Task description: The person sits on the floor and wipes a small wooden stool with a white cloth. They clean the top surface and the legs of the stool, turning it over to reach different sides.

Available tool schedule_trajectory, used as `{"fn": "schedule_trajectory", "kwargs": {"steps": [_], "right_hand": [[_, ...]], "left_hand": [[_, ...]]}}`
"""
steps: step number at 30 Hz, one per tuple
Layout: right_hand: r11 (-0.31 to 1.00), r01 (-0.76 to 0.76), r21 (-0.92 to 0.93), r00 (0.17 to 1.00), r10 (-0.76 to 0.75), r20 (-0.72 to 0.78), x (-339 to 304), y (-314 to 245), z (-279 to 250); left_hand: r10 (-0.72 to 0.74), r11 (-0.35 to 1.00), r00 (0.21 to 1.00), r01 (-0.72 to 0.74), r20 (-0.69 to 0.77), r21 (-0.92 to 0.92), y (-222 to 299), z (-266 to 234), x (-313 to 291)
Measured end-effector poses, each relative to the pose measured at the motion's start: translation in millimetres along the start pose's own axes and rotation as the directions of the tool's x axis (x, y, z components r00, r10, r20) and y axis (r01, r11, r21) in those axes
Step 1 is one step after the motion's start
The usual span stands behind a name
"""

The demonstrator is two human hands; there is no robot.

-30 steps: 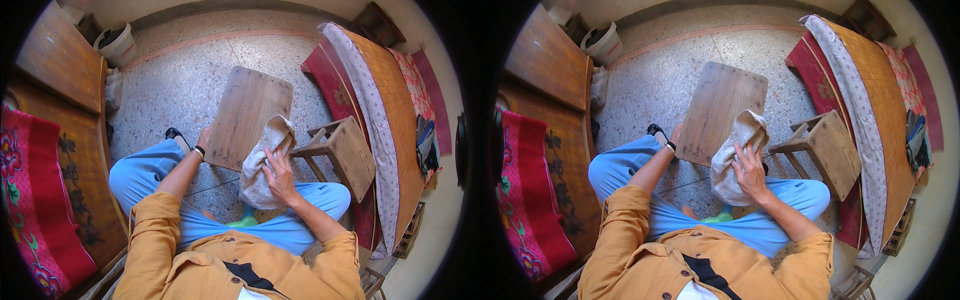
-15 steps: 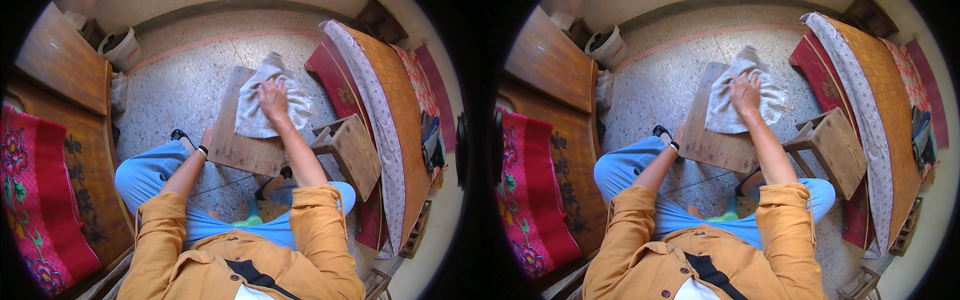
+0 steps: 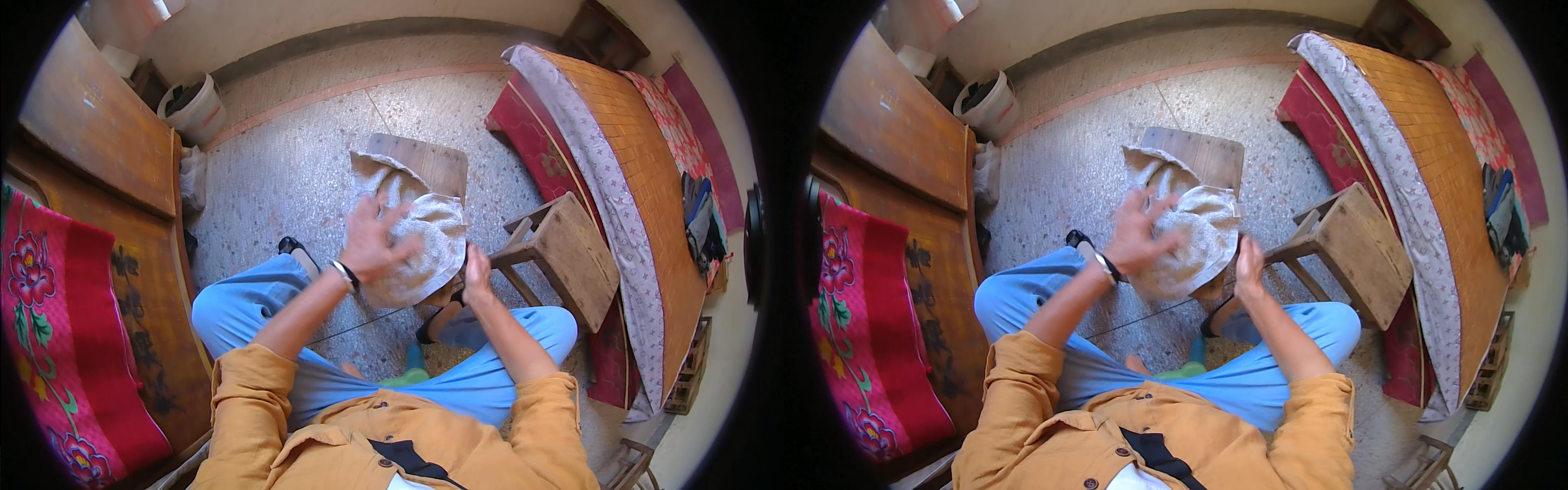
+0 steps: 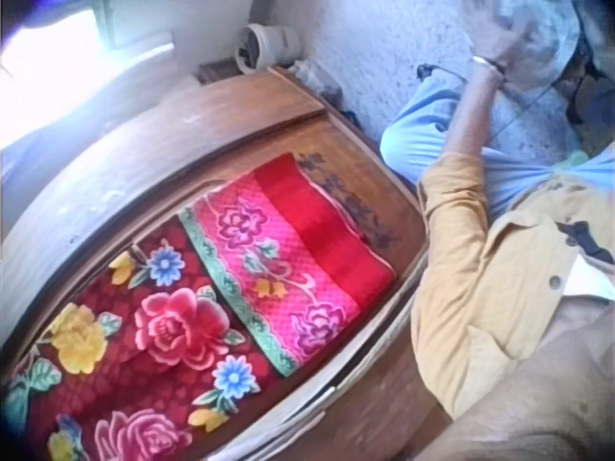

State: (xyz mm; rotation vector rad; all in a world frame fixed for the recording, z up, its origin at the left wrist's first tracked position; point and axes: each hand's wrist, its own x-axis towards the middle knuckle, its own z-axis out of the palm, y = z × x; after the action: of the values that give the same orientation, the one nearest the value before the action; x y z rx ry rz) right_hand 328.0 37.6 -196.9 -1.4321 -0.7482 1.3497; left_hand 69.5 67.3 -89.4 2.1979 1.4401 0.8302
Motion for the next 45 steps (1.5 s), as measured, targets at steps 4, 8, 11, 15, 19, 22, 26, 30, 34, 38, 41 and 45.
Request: {"fn": "schedule_trajectory", "kwargs": {"steps": [4,8,11,15,19,22,26,30,34,38,41,45], "right_hand": [[0.942,-0.141,0.305,0.990,0.136,0.037,-45,-40,63],[0.991,0.094,0.090,0.995,-0.091,-0.038,-20,-6,50],[0.997,0.068,0.046,0.997,-0.066,-0.039,-23,-14,52],[0.997,0.074,0.017,0.997,-0.073,-0.034,-23,-17,51],[0.998,0.063,-0.012,0.998,-0.063,-0.024,-21,-11,50],[0.989,0.123,-0.079,0.986,-0.131,-0.103,-31,-20,61],[0.989,0.099,-0.111,0.987,-0.112,-0.115,-35,-29,63],[0.994,0.078,-0.074,0.993,-0.085,-0.086,-34,-34,66],[0.998,0.055,-0.029,0.996,-0.057,-0.069,-34,-35,63],[0.996,0.039,-0.083,0.992,-0.049,-0.117,-31,-30,60],[0.992,0.063,-0.113,0.993,-0.074,-0.091,-25,-17,54],[0.984,0.105,-0.142,0.992,-0.113,-0.049,-26,-21,54]], "left_hand": [[-0.023,0.940,0.989,-0.029,0.146,0.340,20,33,2],[-0.073,0.930,0.995,0.043,0.069,0.364,3,48,58],[-0.137,0.936,0.990,0.125,0.013,0.329,-1,51,100],[-0.108,0.952,0.992,0.087,0.058,0.295,0,56,100],[0.040,0.959,0.989,-0.078,0.142,0.271,1,35,22],[0.126,0.956,0.967,-0.178,0.222,0.233,-5,4,-34],[0.127,0.938,0.955,-0.203,0.268,0.279,-3,-1,-22],[0.138,0.934,0.964,-0.203,0.228,0.293,-5,5,13],[0.183,0.945,0.957,-0.235,0.226,0.229,-10,8,17],[0.246,0.953,0.954,-0.270,0.173,0.137,-18,5,16],[0.284,0.947,0.941,-0.305,0.183,0.096,-30,-20,19],[0.163,0.979,0.973,-0.180,0.163,0.096,-22,-65,20]]}}
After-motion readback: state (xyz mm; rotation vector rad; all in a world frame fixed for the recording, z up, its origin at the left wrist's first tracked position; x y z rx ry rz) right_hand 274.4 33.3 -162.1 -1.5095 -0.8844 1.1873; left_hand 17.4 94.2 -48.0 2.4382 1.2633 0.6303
